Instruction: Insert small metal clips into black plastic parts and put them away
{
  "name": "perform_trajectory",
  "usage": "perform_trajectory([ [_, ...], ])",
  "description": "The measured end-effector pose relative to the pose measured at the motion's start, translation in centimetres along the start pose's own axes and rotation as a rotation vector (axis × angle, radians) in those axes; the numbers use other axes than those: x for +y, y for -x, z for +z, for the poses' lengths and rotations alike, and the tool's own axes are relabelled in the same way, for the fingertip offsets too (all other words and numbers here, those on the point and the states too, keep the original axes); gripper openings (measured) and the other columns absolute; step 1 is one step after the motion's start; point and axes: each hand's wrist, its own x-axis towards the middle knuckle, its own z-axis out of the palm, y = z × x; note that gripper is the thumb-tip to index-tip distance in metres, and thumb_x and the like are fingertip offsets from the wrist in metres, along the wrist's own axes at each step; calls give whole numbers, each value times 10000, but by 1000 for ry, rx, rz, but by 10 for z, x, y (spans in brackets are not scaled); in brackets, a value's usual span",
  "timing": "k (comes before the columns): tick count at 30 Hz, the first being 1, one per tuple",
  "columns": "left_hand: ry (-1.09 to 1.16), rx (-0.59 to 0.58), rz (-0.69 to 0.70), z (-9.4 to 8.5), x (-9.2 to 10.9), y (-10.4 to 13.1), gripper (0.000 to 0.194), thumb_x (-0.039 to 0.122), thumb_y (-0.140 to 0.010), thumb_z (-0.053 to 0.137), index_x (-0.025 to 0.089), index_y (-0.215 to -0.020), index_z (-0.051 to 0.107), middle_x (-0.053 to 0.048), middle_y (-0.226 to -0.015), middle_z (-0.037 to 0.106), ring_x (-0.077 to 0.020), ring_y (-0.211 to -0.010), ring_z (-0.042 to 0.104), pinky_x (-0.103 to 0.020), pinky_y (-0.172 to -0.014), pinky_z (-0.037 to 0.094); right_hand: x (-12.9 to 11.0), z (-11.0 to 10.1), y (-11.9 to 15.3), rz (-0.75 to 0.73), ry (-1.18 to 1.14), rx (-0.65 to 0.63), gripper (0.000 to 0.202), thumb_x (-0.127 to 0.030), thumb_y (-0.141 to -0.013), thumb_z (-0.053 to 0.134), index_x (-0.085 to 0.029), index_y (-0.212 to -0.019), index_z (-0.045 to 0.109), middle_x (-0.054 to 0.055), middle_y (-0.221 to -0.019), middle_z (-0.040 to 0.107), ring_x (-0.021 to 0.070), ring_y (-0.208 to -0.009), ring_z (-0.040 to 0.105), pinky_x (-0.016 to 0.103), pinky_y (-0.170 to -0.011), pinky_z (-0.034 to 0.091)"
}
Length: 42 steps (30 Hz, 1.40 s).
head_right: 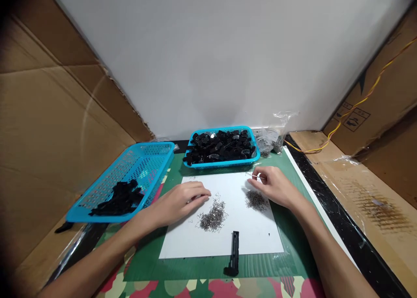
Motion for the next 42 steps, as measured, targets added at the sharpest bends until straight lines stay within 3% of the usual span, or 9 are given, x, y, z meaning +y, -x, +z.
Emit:
perform_trajectory([
  [4, 47, 49, -43, 3, 11, 22, 245, 219, -1099, 493, 173, -1124, 732, -52, -993, 754, -195, -902, 696, -311, -802, 490, -25, 5, 12, -88, -48, -487, 136, -315, -918, 713, -229, -922, 818, -55, -608, 510, 113, -565, 367, 267, -560, 260],
  [9, 150, 155, 19, 12, 40, 43, 217, 213, -1093, 508, 159, -1086, 718, -35, -889, 738, -167, -793, 662, -292, -743, 473, -52, 23, 23, -176, 20, -645, 259, -146, -792, 820, -317, -981, 861, -61, -638, 634, 114, -606, 494, 252, -639, 321],
  [16, 113, 167, 126, 51, 87, 43, 481, 604, -1028, 570, 139, -1126, 645, -74, -940, 716, -231, -792, 679, -339, -688, 472, -60, 20, 28, -147, -18, -564, 190, -130, -757, 729, -250, -866, 828, -68, -580, 524, 107, -558, 433, 237, -598, 333],
  [20, 167, 227, 105, 66, 93, 35, 200, 352, -1071, 542, 165, -1020, 595, -27, -852, 683, -182, -708, 635, -312, -635, 430, -59, 20, 32, -53, -196, -500, 125, -222, -765, 742, -212, -869, 811, -32, -675, 635, 112, -558, 468, 232, -546, 359],
  [23, 306, 209, -8, 58, 86, 28, 31, 197, -1022, 569, 183, -1037, 593, -2, -867, 659, -141, -672, 571, -283, -619, 403, -53, 21, 28, 14, -326, -472, 210, -393, -852, 758, -197, -920, 796, 8, -785, 704, 136, -630, 542, 233, -559, 389],
  [26, 603, 222, -227, 43, 67, 19, 112, 309, -1027, 637, 204, -1043, 602, 24, -845, 601, -112, -662, 509, -244, -615, 399, -46, 26, 17, 73, -337, -295, 379, -553, -963, 649, -196, -986, 776, 15, -754, 687, 152, -646, 553, 246, -572, 373],
  [30, 994, 500, -422, 34, 35, 8, 286, 488, -1048, 602, 209, -995, 563, 42, -791, 476, -101, -677, 453, -209, -591, 368, -45, 50, 5, 137, 66, 25, 368, -508, -1012, 565, -218, -1000, 792, 33, -678, 687, 189, -626, 569, 284, -594, 312],
  [35, 1300, 557, -460, 50, 17, 10, 335, 543, -1049, 576, 209, -1075, 571, 29, -843, 500, -77, -620, 393, -203, -528, 284, -59, 77, -2, 192, 316, -8, 252, -411, -991, 601, -283, -1062, 806, 6, -667, 696, 187, -607, 582, 282, -590, 263],
  [42, 1175, 529, -419, 61, 14, 17, 337, 496, -1066, 565, 184, -1138, 671, 42, -722, 443, -103, -633, 388, -239, -556, 284, -69, 81, -9, 288, 245, -131, 132, -368, -914, 688, -311, -882, 802, -31, -638, 657, 166, -595, 557, 267, -575, 292],
])
